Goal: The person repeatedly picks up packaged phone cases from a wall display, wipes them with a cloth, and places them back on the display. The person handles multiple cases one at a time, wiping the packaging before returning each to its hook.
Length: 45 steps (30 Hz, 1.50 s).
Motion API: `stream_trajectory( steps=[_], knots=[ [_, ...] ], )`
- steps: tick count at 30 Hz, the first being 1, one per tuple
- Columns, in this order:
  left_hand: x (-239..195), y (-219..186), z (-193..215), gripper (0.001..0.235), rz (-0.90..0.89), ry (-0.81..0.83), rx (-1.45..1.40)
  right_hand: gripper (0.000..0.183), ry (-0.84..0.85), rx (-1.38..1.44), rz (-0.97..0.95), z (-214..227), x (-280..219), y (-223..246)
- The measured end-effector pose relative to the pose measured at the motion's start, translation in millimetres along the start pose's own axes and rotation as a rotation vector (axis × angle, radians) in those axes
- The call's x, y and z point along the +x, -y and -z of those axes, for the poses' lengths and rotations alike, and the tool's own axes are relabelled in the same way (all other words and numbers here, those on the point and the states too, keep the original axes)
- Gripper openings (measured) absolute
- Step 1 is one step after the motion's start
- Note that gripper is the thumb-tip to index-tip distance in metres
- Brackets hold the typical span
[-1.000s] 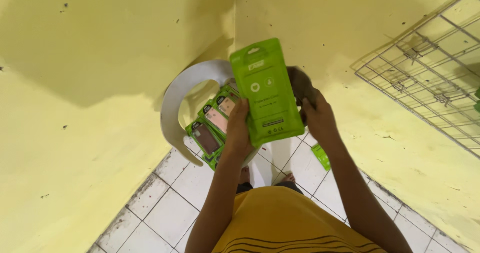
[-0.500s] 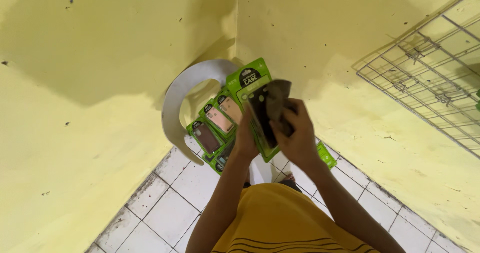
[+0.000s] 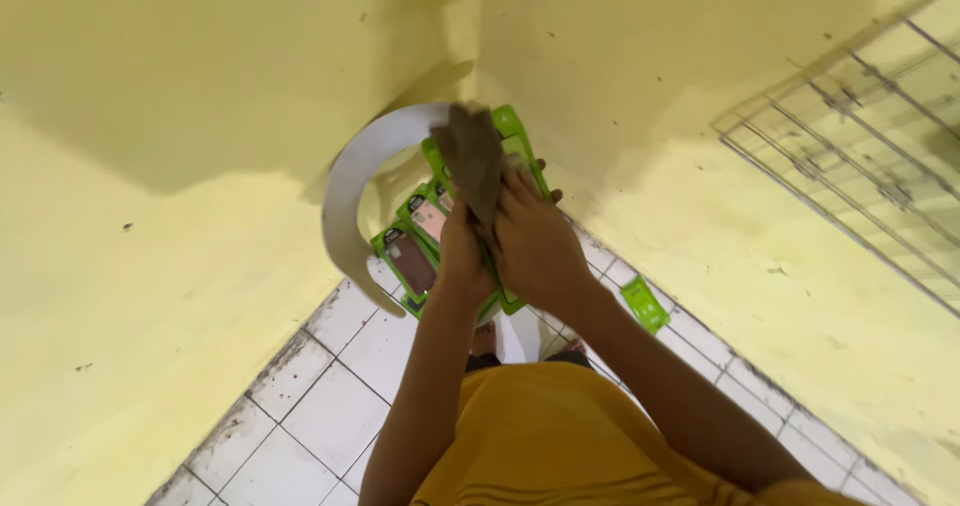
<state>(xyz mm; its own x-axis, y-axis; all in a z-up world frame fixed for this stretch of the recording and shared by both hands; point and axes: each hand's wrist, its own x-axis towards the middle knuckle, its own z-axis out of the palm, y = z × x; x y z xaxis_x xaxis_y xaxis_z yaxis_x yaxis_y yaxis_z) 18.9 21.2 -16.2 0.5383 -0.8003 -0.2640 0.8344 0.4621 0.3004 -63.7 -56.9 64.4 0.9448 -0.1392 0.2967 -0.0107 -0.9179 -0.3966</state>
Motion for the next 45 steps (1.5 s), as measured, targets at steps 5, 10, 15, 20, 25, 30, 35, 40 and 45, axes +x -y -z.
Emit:
stream_trajectory(
  steps=[5,10,15,20,25,30,35,40,45],
  knots=[
    [-14,-61,26,0.067,-0.116,-0.101,-0.078,0.039,0.118,0.207,0.062,-36,-65,8],
    [-36,-96,62,0.066,-0.288,-0.39,0.218,0.04,0.215,0.524,-0.462,-144,-103,-75],
    [-70,-58,113,0.064,-0.156,-0.536,0.098,0.028,0.291,0.257,-0.705,-283,-138,-194],
    [-100,-9,161,0.065,-0.025,-0.688,0.039,0.033,0.204,0.18,-0.497,-380,-138,-243],
    [-125,15,187,0.063,-0.023,-0.63,-0.039,0.033,0.11,0.27,-0.424,-414,-132,-234],
    [-112,5,177,0.063,0.07,-0.69,0.023,0.038,0.22,0.271,-0.512,-385,-132,-216],
    [-85,7,142,0.058,0.103,-0.616,0.146,0.044,0.25,0.429,-0.858,-287,-150,-186],
    [-27,14,84,0.049,0.152,-0.473,0.435,0.048,0.135,1.086,-1.085,-137,-147,-159],
    [27,53,-14,0.04,0.196,-0.126,0.708,0.053,-0.016,1.101,-0.966,-10,-167,-133]
  ],
)
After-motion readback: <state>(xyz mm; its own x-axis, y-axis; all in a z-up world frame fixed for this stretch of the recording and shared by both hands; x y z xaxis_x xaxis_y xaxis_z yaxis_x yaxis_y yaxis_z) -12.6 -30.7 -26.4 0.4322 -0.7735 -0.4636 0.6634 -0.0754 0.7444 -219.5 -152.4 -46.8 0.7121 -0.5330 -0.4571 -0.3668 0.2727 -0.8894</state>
